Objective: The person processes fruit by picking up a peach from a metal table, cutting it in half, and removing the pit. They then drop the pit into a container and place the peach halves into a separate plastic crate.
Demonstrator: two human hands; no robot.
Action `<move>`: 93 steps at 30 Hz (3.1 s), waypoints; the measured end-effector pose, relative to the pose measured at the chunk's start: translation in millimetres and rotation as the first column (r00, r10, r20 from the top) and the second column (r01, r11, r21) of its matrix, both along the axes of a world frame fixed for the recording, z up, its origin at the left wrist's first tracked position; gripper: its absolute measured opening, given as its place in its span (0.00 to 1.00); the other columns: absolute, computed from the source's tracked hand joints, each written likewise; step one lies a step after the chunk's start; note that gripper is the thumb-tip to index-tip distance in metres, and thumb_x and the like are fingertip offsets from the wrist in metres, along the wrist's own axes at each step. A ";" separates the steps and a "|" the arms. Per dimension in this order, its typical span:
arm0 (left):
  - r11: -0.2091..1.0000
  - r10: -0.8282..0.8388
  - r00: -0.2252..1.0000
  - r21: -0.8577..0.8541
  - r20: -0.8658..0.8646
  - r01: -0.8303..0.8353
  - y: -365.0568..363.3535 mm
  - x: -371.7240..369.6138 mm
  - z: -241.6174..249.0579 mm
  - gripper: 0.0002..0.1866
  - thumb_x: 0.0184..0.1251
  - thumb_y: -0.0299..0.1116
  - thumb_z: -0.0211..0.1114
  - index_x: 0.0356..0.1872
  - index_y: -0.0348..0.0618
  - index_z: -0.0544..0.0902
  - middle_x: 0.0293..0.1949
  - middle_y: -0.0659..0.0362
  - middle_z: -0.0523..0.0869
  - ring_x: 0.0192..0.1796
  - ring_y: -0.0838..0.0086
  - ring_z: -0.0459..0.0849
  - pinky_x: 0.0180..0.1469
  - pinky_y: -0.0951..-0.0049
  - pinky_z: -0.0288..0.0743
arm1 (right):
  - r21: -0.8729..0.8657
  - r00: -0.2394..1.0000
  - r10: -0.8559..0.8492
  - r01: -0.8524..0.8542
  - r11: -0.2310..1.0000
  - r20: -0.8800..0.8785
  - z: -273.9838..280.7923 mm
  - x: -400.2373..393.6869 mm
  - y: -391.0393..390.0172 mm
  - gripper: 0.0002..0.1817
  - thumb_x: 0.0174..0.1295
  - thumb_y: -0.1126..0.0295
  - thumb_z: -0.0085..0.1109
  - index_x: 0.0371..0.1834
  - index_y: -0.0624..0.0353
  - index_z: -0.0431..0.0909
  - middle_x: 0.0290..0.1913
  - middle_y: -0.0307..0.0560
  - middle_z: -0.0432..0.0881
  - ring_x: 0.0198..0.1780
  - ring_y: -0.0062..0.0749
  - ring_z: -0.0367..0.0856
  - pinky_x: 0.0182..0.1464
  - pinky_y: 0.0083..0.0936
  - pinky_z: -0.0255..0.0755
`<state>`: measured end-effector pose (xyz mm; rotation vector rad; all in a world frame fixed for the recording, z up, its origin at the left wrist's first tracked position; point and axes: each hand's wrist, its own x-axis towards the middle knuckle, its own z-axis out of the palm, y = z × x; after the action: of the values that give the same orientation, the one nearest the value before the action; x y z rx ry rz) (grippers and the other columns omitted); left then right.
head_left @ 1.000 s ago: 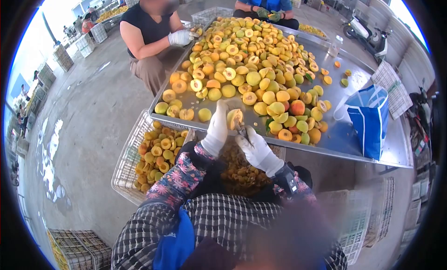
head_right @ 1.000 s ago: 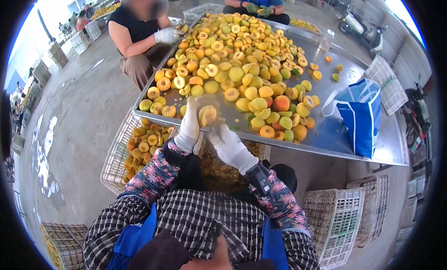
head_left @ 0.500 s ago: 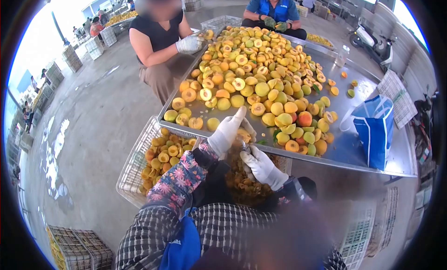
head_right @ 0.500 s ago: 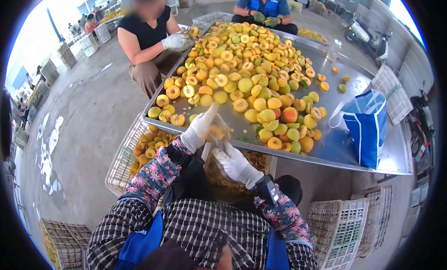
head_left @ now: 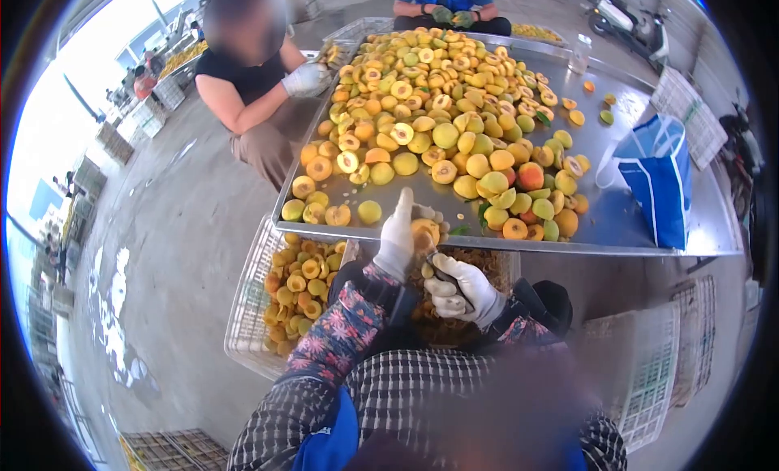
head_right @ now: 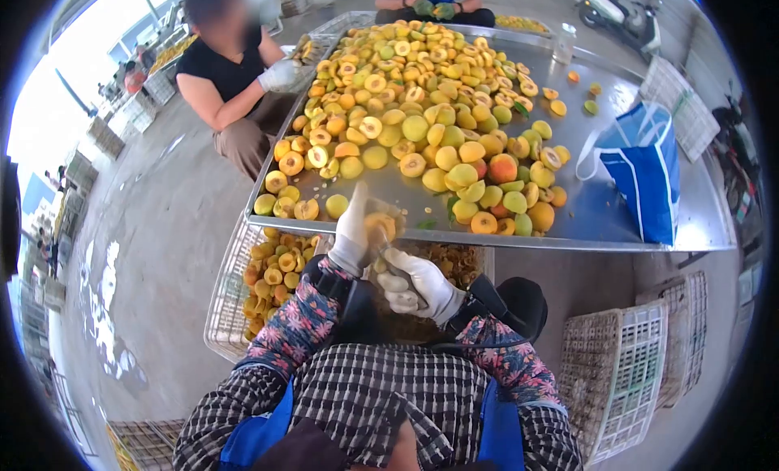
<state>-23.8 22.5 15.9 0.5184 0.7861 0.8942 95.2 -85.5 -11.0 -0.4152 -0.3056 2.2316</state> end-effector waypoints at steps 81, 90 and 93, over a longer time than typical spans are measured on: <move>0.962 -0.246 0.964 0.093 -0.100 0.256 -20.3 -2.1 -11.5 0.23 0.70 0.49 0.63 0.38 0.32 0.77 0.40 0.48 0.83 0.38 0.56 0.87 0.41 0.61 0.83 | 0.566 -0.218 -0.749 -0.534 0.628 0.625 5.9 17.6 -29.1 0.21 0.66 0.67 0.54 0.56 0.68 0.63 0.31 0.67 0.79 0.33 0.63 0.80 0.31 0.49 0.71; 0.961 -0.158 0.976 0.205 -0.148 0.186 -28.6 -1.8 -8.3 0.26 0.72 0.50 0.60 0.45 0.29 0.78 0.43 0.44 0.85 0.39 0.59 0.87 0.42 0.67 0.83 | 0.616 -0.020 -0.669 -0.371 0.695 0.743 7.1 4.9 -24.2 0.23 0.69 0.64 0.51 0.59 0.69 0.62 0.36 0.68 0.81 0.38 0.67 0.79 0.39 0.48 0.72; 0.924 -0.322 0.915 0.131 -0.244 0.360 -20.2 -7.6 -7.5 0.27 0.72 0.51 0.59 0.45 0.30 0.80 0.43 0.44 0.86 0.40 0.60 0.87 0.43 0.69 0.82 | 0.661 0.075 -0.693 -0.391 0.641 0.717 -3.7 10.5 -23.4 0.22 0.70 0.62 0.52 0.59 0.67 0.63 0.36 0.63 0.79 0.35 0.58 0.80 0.36 0.44 0.72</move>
<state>-31.4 2.4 8.4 0.8927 0.7880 0.5857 105.6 -108.8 -14.7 -1.4056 -1.7887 0.8591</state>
